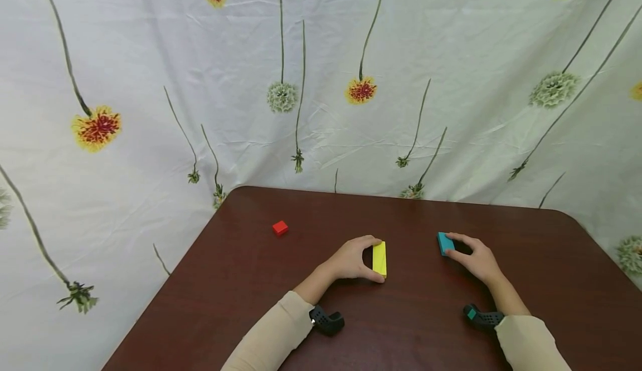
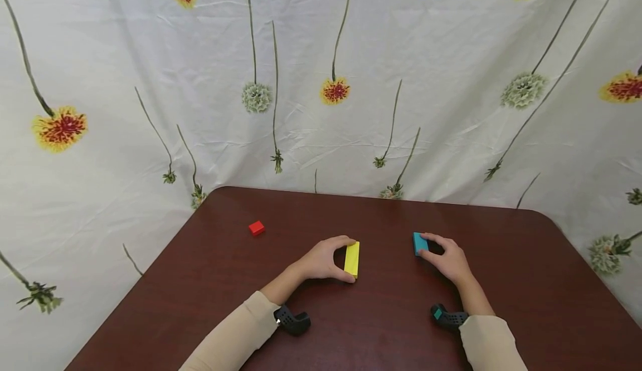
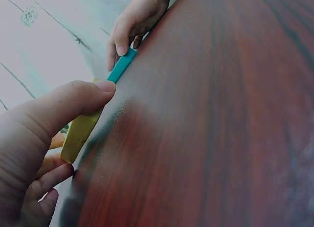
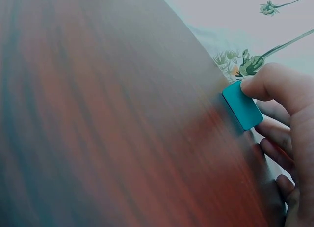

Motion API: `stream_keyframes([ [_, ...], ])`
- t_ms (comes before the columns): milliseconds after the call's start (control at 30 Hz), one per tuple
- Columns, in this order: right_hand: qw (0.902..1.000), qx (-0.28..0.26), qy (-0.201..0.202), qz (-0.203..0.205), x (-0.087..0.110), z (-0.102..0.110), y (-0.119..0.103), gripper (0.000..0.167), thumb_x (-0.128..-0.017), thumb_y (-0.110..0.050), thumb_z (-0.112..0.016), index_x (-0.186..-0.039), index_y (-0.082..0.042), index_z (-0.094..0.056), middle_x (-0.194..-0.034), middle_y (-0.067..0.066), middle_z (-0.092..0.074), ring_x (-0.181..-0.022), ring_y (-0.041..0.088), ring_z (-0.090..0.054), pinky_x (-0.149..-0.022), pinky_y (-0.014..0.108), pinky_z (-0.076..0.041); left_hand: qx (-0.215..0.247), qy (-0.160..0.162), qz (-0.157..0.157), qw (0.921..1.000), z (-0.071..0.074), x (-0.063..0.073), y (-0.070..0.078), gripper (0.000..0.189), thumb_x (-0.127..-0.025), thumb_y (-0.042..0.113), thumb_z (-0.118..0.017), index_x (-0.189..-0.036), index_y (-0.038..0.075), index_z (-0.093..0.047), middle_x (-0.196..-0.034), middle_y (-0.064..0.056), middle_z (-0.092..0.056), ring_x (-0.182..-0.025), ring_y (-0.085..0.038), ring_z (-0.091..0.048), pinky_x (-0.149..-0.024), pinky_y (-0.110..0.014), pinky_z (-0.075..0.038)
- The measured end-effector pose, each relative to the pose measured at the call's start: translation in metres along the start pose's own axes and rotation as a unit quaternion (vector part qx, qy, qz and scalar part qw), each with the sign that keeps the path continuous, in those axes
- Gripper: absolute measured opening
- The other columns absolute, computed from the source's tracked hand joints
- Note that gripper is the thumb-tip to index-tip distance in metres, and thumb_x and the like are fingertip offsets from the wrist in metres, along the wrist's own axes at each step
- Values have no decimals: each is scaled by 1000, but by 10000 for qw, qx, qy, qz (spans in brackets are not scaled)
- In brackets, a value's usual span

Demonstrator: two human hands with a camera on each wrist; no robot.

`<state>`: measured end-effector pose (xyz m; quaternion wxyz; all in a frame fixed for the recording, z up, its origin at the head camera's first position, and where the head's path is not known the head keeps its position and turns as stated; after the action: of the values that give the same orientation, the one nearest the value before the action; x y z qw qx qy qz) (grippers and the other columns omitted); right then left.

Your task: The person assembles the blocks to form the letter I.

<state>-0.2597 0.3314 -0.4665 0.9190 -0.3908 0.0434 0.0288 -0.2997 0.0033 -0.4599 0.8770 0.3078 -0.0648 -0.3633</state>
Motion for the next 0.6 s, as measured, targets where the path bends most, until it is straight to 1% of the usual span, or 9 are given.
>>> stream_keyframes([
  [367, 10000, -8, -11, -49, 1, -1, 0, 62, -94, -38, -64, -142, -2, -48, -148, 31, -33, -134, 54, -24, -98, 72, -25, -38, -65, 103, 9999, -1, 3, -1, 84, -75, 46, -83, -145, 16, -48, -147, -1, -45, -135, -22, -40, -108, -40, -34],
  [600, 10000, -38, -20, -28, 1, 0, -1, 61, -95, -38, -64, -142, -2, -48, -147, 31, -32, -133, 54, -24, -98, 72, -25, -120, -2, 6, 9999, -1, 2, -2, 84, -74, 46, -83, -145, 16, -48, -146, -1, -46, -131, -23, -42, -106, -38, -37],
])
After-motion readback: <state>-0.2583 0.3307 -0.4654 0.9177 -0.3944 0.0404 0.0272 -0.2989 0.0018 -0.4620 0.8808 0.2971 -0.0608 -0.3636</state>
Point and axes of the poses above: each hand's wrist, its own x-axis away from the middle knuckle, its own z-axis out of the back of the hand, y = z × x, the point moved 1 cm from there along -x, towards the middle knuckle
